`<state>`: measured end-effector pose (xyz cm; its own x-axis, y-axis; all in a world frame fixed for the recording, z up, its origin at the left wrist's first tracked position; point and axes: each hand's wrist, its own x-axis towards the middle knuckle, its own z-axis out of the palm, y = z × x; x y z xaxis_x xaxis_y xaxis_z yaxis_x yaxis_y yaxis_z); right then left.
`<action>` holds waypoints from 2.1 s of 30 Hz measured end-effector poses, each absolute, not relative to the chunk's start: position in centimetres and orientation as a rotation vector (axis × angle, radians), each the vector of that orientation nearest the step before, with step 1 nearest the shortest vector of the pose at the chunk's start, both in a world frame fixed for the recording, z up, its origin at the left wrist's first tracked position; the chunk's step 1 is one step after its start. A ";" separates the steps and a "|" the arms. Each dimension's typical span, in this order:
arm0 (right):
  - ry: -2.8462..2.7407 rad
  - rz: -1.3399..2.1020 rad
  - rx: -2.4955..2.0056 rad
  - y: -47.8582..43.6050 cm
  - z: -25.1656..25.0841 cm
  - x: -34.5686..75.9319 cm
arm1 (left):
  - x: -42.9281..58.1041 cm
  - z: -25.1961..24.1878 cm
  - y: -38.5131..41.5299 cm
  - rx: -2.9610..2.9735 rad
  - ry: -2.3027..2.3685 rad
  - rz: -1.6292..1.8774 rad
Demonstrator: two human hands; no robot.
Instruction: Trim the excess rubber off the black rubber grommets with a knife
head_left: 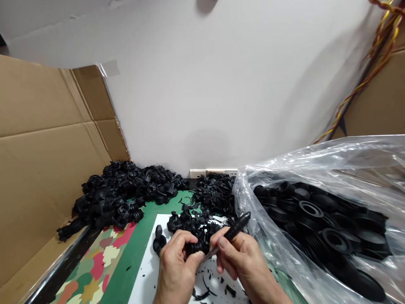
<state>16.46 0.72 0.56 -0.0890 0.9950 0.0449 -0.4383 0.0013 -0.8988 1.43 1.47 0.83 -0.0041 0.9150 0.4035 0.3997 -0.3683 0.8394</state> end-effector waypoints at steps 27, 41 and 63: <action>-1.197 0.847 -0.893 -0.5 0.2 15.6 | 1.6 1.0 0.9 2.155 1.430 1.266; -0.894 1.499 -0.802 0.4 1.2 16.3 | 1.4 1.2 1.3 2.083 1.400 1.391; -1.339 0.728 -0.786 0.1 0.3 16.0 | 1.3 0.6 1.2 2.214 1.371 1.345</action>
